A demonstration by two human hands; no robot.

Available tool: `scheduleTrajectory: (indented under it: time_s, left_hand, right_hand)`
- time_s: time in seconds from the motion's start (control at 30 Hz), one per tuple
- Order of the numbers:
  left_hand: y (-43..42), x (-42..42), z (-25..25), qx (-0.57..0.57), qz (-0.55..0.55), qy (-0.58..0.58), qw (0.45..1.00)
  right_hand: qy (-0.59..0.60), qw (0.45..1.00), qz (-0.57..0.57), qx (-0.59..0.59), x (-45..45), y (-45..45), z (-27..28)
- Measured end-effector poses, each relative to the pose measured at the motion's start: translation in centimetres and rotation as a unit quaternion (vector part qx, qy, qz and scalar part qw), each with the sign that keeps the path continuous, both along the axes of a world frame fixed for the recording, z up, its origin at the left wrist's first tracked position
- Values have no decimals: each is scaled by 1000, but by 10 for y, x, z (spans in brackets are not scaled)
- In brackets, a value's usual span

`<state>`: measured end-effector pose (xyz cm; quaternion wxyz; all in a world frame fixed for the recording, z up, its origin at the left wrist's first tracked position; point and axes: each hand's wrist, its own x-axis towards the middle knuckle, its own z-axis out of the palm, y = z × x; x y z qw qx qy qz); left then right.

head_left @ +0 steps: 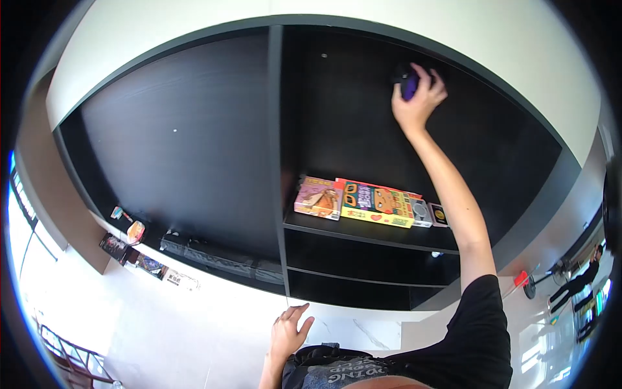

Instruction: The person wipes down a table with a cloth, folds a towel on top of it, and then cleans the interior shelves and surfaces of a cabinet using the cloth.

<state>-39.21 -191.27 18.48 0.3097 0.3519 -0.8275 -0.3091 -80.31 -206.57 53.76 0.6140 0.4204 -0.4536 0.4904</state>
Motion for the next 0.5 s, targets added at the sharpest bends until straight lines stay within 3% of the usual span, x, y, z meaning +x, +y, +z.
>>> scheduleTrajectory:
  time_s: [0.13,0.2,0.23,0.27,0.3,0.37,0.5]
  left_hand:
    - [8,30,-4,8,47,3,999]
    - [9,46,1,37,43,31,998]
    - [11,59,10,68,48,67,994]
    - [10,67,22,70,69,75,992]
    - [4,74,53,52,36,191,980]
    - [-11,89,119,-44,-17,366,929]
    - [-22,86,281,-119,-268,609,736]
  right_hand:
    - [15,979,201,36,85,-72,-8]
    - [-28,922,377,88,130,-100,-6]
    - [-12,905,413,96,160,-129,-5]
    - [-90,883,460,32,162,-139,-7]
    - [-173,850,497,-27,158,-151,-12]
    - [-160,848,505,-32,153,-156,-19]
    - [-216,877,429,29,165,-132,-11]
